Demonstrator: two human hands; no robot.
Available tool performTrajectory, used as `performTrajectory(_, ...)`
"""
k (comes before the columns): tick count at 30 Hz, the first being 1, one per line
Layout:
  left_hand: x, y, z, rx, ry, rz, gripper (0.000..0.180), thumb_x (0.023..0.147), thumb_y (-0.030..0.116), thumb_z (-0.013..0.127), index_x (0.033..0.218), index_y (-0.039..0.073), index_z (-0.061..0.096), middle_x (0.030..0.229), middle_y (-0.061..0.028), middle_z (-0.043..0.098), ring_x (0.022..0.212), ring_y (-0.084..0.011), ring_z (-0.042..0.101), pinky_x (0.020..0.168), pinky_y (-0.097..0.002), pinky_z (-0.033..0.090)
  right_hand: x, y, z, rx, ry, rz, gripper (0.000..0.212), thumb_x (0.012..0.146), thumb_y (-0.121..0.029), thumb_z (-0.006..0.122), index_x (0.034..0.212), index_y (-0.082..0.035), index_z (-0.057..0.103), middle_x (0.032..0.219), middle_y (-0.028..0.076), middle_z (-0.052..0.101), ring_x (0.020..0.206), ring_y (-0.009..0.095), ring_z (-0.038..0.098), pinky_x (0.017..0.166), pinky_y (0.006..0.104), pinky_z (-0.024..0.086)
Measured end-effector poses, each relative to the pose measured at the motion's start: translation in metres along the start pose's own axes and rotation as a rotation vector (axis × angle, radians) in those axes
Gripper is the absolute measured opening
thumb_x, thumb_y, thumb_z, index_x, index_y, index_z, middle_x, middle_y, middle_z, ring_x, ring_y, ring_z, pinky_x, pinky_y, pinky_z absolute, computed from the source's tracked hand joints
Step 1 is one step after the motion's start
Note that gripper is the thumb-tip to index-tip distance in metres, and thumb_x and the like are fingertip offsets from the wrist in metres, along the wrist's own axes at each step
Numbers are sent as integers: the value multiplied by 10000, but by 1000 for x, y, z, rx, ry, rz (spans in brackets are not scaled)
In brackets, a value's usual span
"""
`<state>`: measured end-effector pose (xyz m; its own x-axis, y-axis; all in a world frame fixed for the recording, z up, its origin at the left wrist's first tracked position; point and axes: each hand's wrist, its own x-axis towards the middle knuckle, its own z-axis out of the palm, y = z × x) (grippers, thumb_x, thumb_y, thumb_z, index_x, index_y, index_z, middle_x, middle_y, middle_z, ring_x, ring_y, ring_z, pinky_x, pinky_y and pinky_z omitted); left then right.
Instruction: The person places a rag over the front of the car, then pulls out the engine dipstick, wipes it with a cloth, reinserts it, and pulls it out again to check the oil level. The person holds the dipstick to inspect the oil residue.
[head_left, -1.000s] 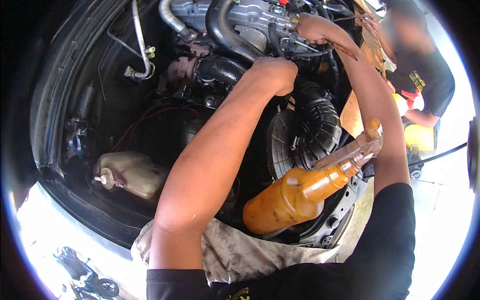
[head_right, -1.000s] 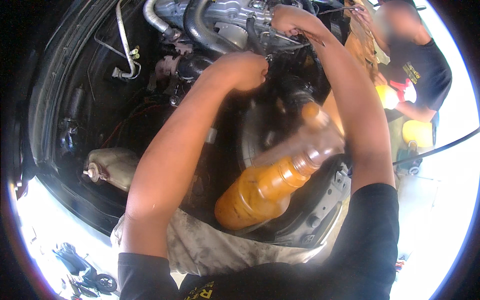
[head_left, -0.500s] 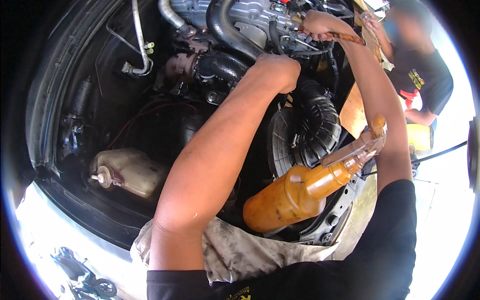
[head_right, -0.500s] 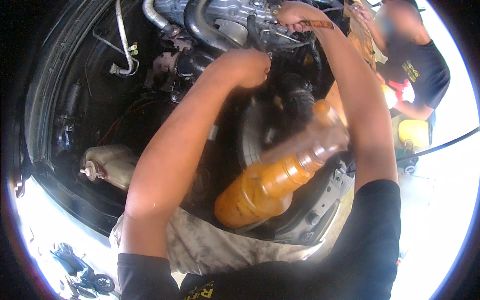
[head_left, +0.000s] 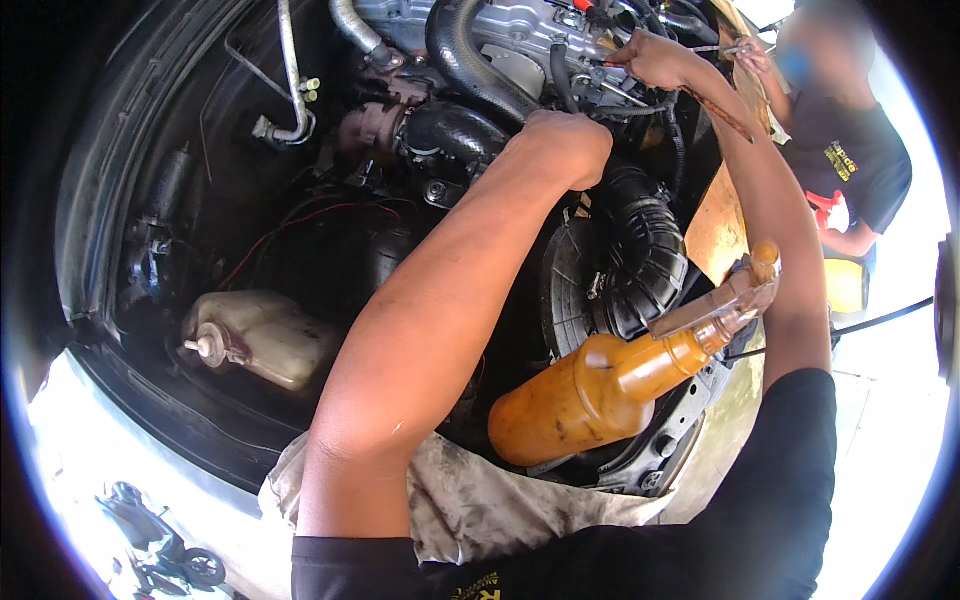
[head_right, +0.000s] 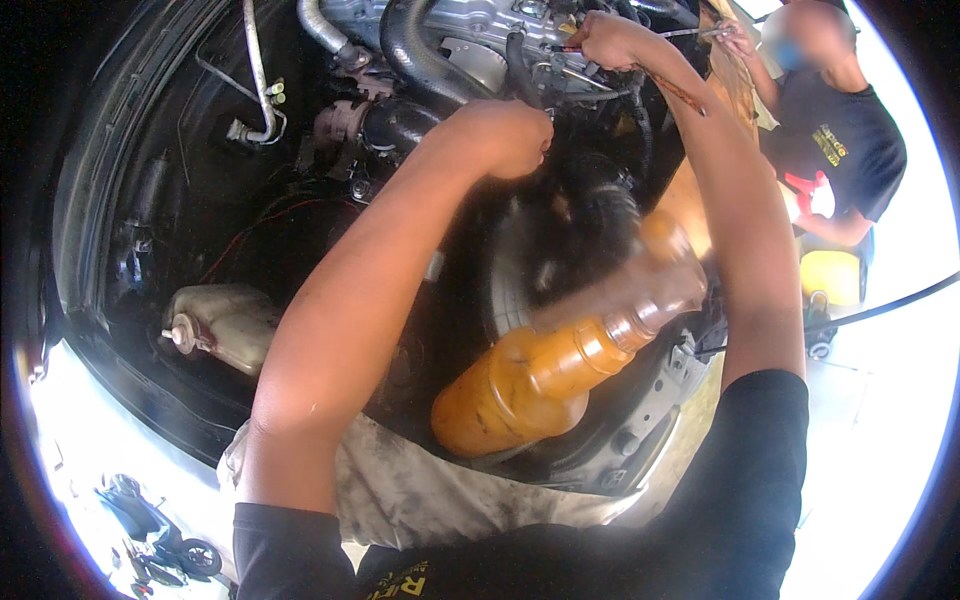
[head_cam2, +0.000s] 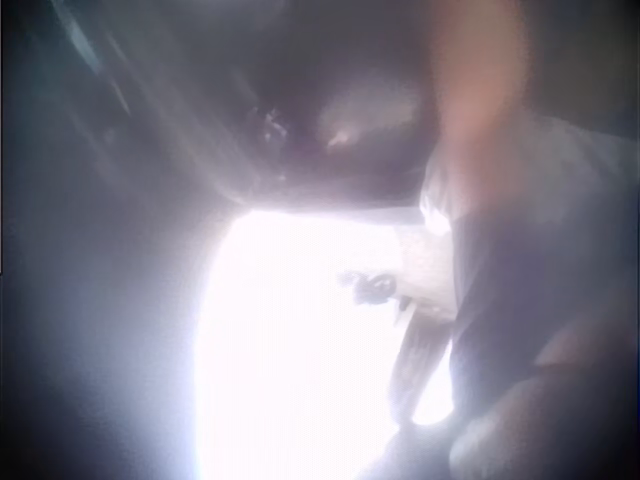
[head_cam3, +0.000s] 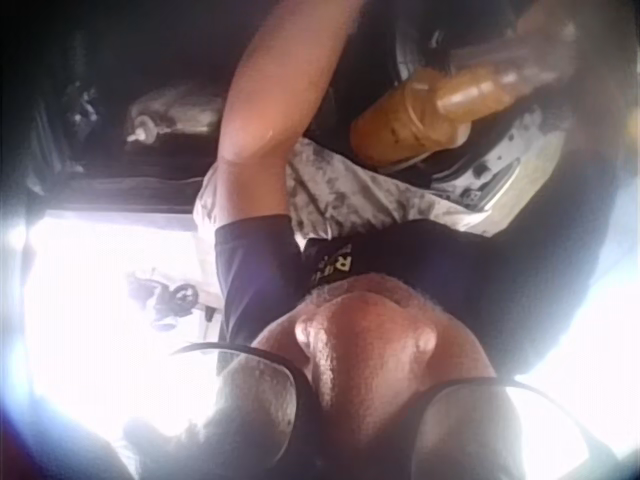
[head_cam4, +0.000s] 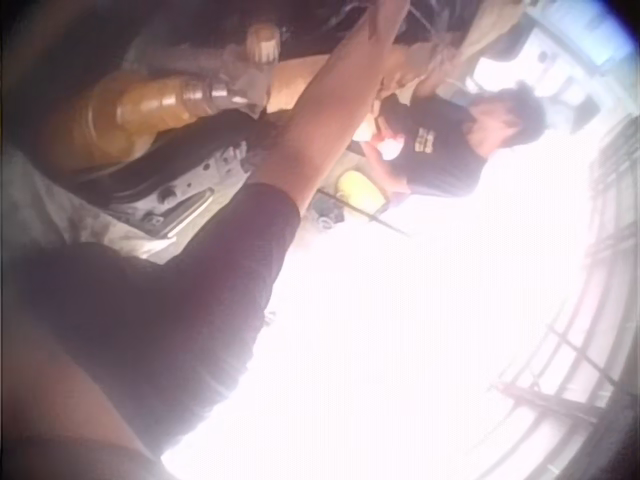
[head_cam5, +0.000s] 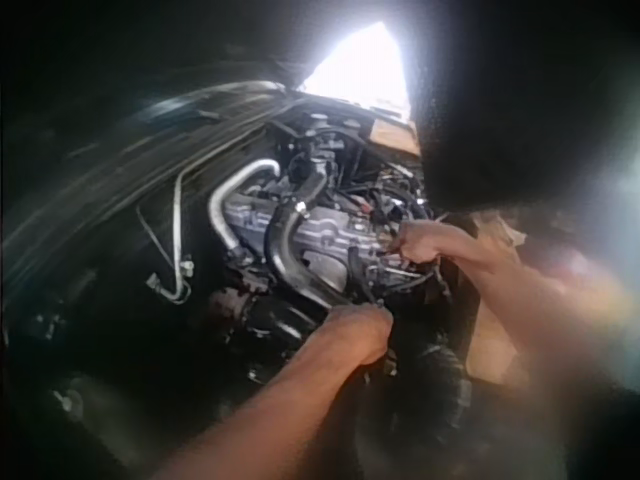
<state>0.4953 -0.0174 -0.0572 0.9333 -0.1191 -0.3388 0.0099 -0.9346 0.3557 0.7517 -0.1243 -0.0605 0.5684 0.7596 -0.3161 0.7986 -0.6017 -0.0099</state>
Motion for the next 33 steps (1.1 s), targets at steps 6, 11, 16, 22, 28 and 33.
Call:
performTrajectory(6, 7, 4, 5, 24, 44, 40, 285, 934, 213, 650, 1183, 158, 776, 1214, -150, 745, 1129, -363, 706, 960, -476, 563, 6, 20, 12, -144, 196, -206, 429, 918, -105, 599, 1317, -174, 741, 830, 221, 709, 726, 332, 676, 727, 408, 560)
performTrajectory(11, 10, 1, 9, 24, 35, 50, 293, 933, 211, 650, 1197, 162, 769, 1208, -148, 748, 1126, -364, 706, 962, -473, 560, -18, -5, -1, 592, 32, 62, 374, 943, -101, 555, 1262, -47, 743, 630, 91, 602, 353, 126, 439, 330, 299, 316)
performTrajectory(16, 7, -3, 7, 34, 29, 36, 305, 932, 202, 651, 1212, 161, 763, 1205, -151, 748, 1127, -364, 706, 962, -466, 560, -7, -2, -13, 681, -180, 163, 391, 913, -53, 551, 1263, -32, 727, 646, 75, 620, 362, 103, 459, 329, 282, 333)
performTrajectory(22, 16, 28, -1, -11, 2, 127, 379, 876, 43, 644, 1237, 63, 757, 1297, -169, 722, 1211, -342, 694, 1007, -464, 551, 29, 97, 23, -985, -21, -453, 562, 664, -39, 736, 1225, -3, 742, 1042, 137, 764, 895, 345, 727, 813, 363, 585)
performTrajectory(28, 0, -12, 5, 12, -12, -5, 377, 868, 34, 647, 1229, 45, 756, 1292, -173, 723, 1207, -341, 696, 999, -464, 556, 37, -19, 6, -968, 73, -520, 418, 684, -68, 732, 1096, -8, 780, 1141, 210, 744, 985, 337, 739, 891, 434, 580)
performTrajectory(33, 12, 5, 7, 1, 2, 75, 366, 872, 41, 649, 1222, 39, 758, 1285, -175, 726, 1201, -344, 698, 996, -461, 555, 45, -5, 2, -745, -272, -45, 287, 801, -128, 688, 1049, -10, 773, 1138, 211, 746, 1039, 353, 736, 842, 484, 575)
